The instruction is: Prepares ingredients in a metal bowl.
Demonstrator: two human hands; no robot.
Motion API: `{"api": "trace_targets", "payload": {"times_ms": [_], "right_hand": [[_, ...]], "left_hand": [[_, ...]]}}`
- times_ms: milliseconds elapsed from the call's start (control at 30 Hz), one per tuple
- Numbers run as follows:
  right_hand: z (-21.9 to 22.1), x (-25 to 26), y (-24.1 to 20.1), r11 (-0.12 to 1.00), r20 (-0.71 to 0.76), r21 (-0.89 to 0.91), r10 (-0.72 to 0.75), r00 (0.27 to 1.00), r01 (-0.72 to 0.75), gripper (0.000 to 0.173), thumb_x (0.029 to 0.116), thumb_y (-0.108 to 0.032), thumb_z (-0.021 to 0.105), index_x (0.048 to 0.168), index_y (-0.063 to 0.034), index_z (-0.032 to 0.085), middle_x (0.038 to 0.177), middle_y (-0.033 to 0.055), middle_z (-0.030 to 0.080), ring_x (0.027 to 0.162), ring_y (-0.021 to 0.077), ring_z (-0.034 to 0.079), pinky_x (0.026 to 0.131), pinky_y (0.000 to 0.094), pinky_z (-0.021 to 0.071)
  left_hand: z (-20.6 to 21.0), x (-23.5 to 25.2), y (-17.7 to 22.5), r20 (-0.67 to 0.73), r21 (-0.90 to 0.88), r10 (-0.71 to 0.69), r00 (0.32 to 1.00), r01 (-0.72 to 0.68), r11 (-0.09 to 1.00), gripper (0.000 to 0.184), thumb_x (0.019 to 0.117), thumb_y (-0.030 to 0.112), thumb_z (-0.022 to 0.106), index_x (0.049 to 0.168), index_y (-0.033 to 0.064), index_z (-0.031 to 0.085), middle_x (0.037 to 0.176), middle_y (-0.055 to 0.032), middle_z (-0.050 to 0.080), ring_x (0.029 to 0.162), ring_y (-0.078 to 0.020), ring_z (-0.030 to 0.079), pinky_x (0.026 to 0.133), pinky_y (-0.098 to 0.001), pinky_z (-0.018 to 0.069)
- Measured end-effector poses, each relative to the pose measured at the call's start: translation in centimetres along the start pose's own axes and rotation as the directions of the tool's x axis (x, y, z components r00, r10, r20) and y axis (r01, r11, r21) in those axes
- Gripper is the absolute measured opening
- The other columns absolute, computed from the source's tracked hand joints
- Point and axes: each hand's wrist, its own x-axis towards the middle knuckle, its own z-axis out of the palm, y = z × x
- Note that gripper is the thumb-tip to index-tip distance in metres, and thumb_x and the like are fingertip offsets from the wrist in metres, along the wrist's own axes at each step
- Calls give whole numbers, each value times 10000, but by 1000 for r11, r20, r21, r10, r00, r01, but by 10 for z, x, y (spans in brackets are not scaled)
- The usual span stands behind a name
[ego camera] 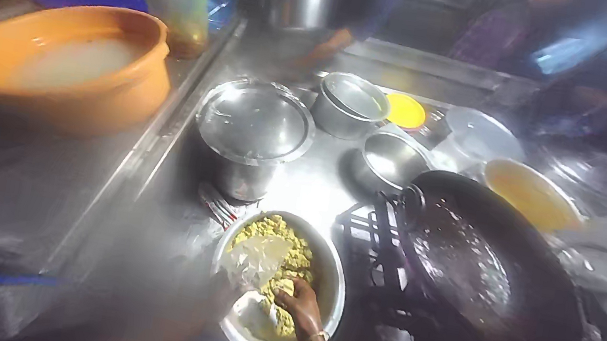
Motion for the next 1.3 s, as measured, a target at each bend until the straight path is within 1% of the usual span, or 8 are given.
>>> {"api": "trace_targets", "payload": {"times_ms": [100,233,400,500,700,767,867,1300], "right_hand": [[-1,-1,-7,998,8,-59,27,1000,-27,465,817,-78,851,1241,-16,671,1154,185,706,983,252,734,877,432,637],[-6,-3,-11,988,57,-144,59,997,-50,474,841,-152,842,1281,-76,685,1276,171,673,1123,257,688,989,460,577],[-6,1,-13,982,83,-189,37,996,-21,445,872,-206,813,1279,-72,694,1200,179,704,1055,266,708,973,478,571],[-6,-2,-16,992,77,-117,53,996,-44,382,939,-198,749,1279,-38,682,1190,189,703,1038,265,716,964,472,582],[-7,-1,-16,998,72,-64,34,997,-29,360,1018,-253,654,1297,-26,672,1226,193,689,1072,258,701,970,463,571],[-7,-2,-15,998,67,-65,20,998,-15,356,1015,-266,659,1282,-32,684,1203,182,699,1066,246,694,964,454,564],[-5,-4,-16,999,61,-52,20,998,-17,347,1011,-256,665,1272,-28,689,1178,179,705,1048,240,694,952,445,563],[-3,2,-19,997,99,-49,59,993,-55,381,1029,-264,639,1312,-8,657,1220,200,684,1066,256,700,946,449,583]], "left_hand": [[-28,-12,55,92,27,-162,983,160,987,503,1093,269,429,1392,-127,511,1431,-293,543,1406,-357,470,1203,-413,303],[-4,-3,23,-9,9,-48,999,48,999,473,1040,218,525,1300,-176,550,1310,-364,585,1305,-447,538,1154,-487,369],[7,1,14,-153,-54,-2,988,-7,999,644,1001,401,486,1249,-187,572,1240,-351,625,1259,-420,576,1130,-472,395],[21,7,-9,-257,-30,137,956,-150,988,730,965,476,452,1187,-207,587,1164,-360,647,1177,-424,624,1076,-480,442],[3,8,14,-59,24,7,998,-6,1000,603,1032,365,448,1278,-172,571,1297,-343,603,1312,-418,535,1164,-472,349],[17,11,-13,-182,90,164,969,-150,985,757,1007,540,379,1190,-146,641,1182,-306,675,1185,-398,639,1072,-496,462],[24,14,-29,-230,94,244,942,-228,969,845,986,636,354,1160,-130,665,1138,-281,700,1126,-372,675,1028,-507,499],[16,19,-22,-120,171,174,978,-152,973,707,1016,535,382,1140,-86,696,1149,-284,698,1151,-422,659,1023,-554,489]]}}
